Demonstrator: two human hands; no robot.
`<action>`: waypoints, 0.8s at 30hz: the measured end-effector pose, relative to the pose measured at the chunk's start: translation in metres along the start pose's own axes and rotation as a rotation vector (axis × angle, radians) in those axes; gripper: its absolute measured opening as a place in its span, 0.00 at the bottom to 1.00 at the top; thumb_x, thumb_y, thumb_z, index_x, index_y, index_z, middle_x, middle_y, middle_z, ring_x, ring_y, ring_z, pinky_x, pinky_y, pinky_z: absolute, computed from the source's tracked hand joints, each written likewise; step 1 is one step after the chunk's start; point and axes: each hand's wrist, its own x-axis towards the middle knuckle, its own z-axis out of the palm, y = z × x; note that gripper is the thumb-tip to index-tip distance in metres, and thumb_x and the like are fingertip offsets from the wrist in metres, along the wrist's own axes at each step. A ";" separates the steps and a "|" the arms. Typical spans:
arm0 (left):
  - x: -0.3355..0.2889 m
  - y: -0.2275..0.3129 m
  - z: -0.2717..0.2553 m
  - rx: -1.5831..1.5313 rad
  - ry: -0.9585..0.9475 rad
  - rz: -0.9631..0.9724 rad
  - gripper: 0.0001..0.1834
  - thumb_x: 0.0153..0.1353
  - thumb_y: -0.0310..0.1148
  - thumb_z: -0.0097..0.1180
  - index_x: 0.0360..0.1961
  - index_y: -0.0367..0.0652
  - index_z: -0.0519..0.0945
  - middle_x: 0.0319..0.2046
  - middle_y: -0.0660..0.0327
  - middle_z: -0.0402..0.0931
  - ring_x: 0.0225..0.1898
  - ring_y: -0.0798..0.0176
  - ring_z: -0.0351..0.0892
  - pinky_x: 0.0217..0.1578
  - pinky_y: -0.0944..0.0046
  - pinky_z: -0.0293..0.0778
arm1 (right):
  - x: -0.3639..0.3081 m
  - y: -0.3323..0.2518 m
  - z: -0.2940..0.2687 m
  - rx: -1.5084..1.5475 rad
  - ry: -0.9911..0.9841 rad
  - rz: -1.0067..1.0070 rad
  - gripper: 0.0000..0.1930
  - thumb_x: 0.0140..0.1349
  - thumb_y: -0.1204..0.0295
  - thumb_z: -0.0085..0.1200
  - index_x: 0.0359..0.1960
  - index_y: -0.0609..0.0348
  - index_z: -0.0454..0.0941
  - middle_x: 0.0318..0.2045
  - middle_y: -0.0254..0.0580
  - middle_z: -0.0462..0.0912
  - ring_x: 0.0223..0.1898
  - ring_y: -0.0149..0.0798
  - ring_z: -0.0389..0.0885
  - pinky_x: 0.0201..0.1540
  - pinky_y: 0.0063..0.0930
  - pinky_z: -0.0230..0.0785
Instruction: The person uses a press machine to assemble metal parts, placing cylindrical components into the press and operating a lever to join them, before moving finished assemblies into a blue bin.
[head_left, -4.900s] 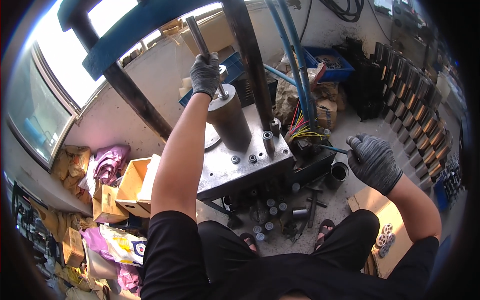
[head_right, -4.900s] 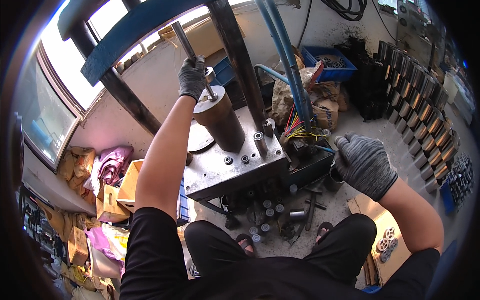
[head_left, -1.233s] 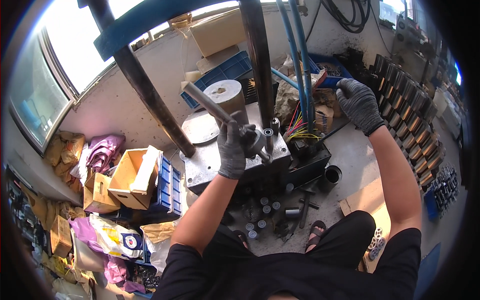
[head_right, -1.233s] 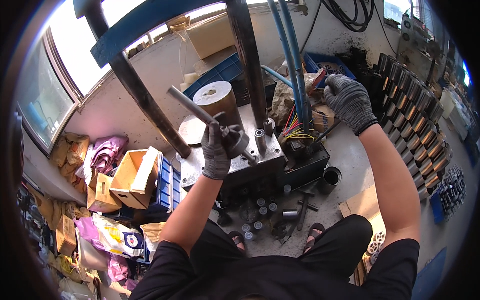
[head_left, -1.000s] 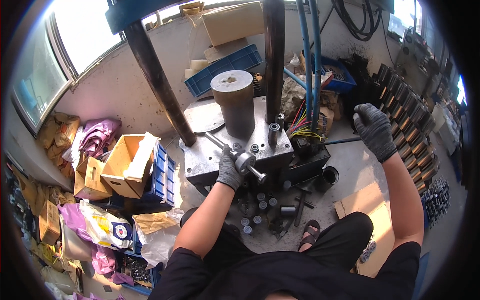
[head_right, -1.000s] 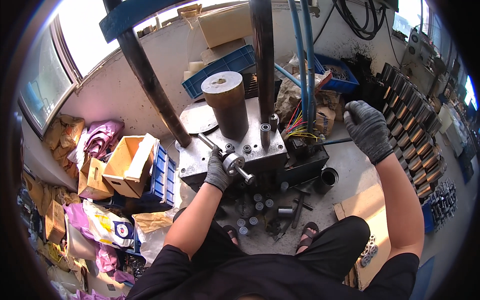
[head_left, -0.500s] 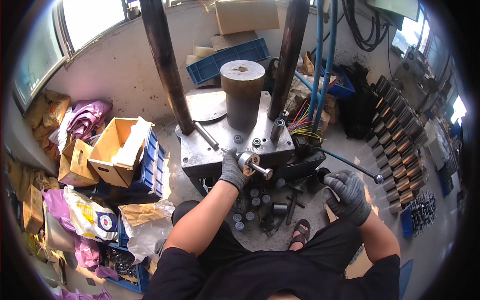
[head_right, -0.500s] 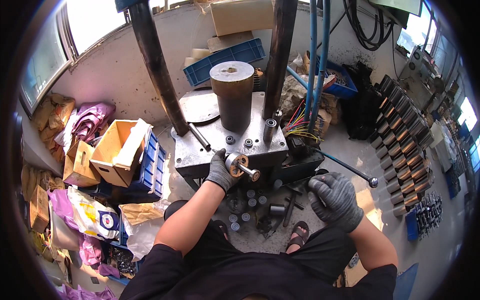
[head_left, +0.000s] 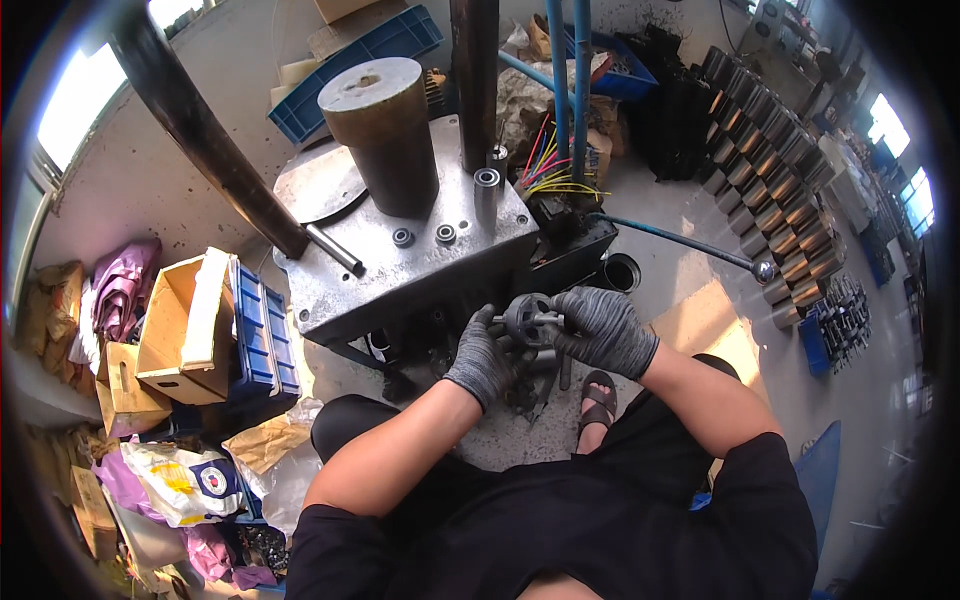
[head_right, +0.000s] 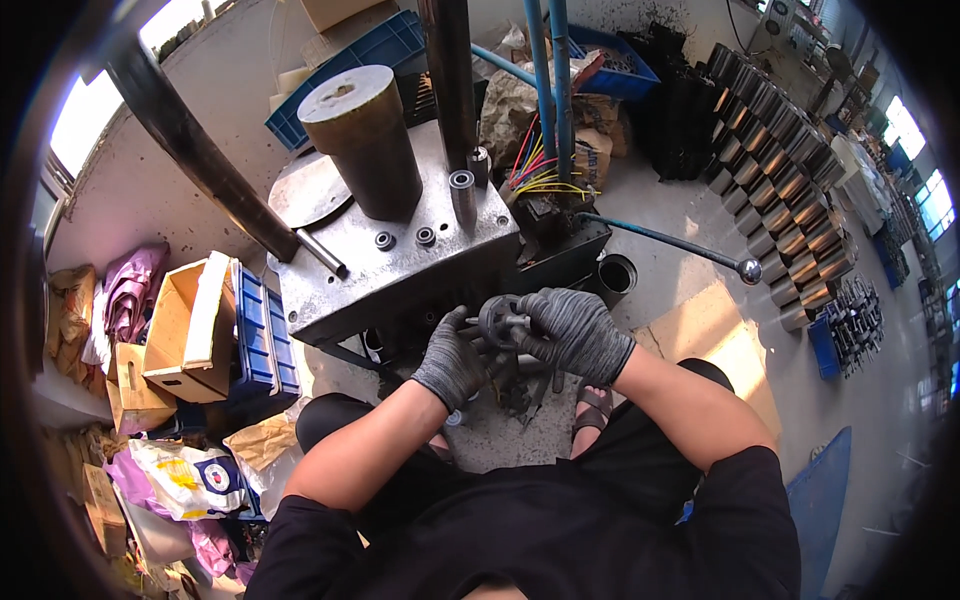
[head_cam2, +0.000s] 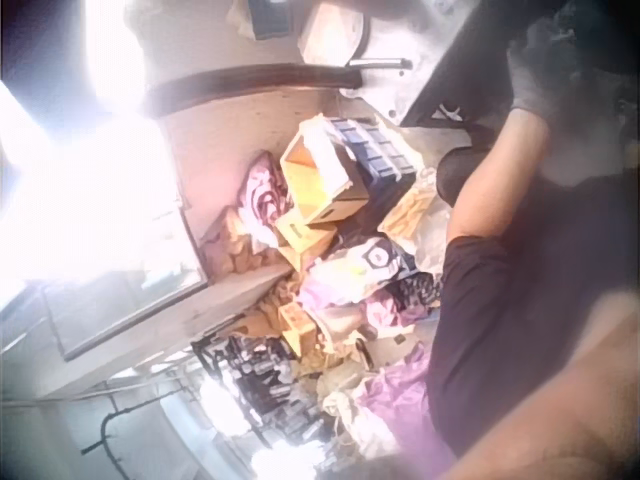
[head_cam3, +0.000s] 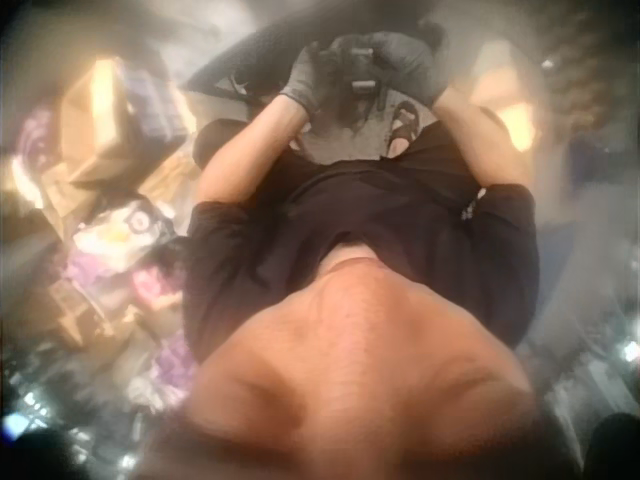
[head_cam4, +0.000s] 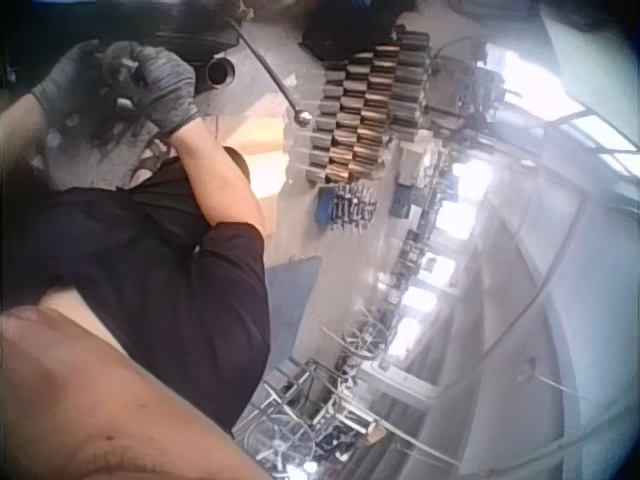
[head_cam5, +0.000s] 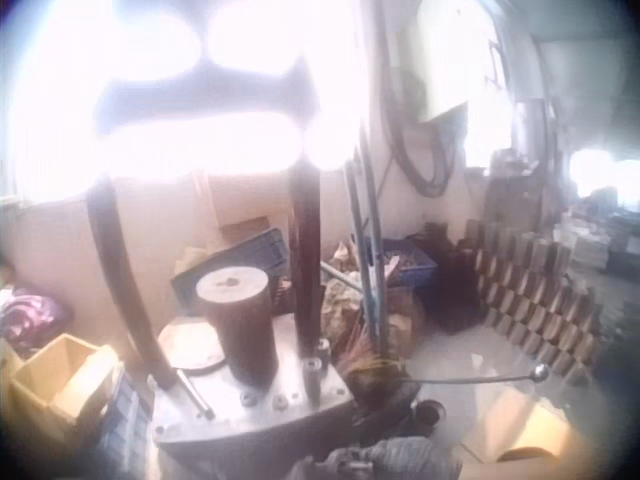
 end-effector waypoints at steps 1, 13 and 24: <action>0.004 -0.002 -0.001 0.078 0.014 0.026 0.35 0.71 0.60 0.44 0.65 0.42 0.70 0.57 0.50 0.77 0.57 0.50 0.74 0.57 0.48 0.71 | 0.001 0.004 -0.001 -0.001 -0.010 -0.007 0.16 0.59 0.58 0.64 0.42 0.55 0.81 0.31 0.44 0.82 0.35 0.49 0.84 0.37 0.41 0.77; 0.078 -0.014 0.009 0.767 -0.510 0.553 0.15 0.74 0.40 0.52 0.51 0.41 0.79 0.42 0.60 0.81 0.43 0.64 0.81 0.47 0.61 0.79 | -0.004 0.015 -0.001 -0.028 -0.172 0.101 0.16 0.49 0.63 0.71 0.36 0.56 0.82 0.26 0.41 0.80 0.29 0.48 0.83 0.34 0.38 0.76; 0.082 0.010 0.013 1.326 -0.572 0.785 0.17 0.75 0.38 0.47 0.54 0.41 0.81 0.47 0.58 0.82 0.48 0.67 0.79 0.51 0.65 0.77 | -0.007 0.038 0.017 0.151 -0.230 0.103 0.18 0.56 0.65 0.69 0.49 0.53 0.85 0.40 0.47 0.81 0.42 0.53 0.83 0.48 0.43 0.77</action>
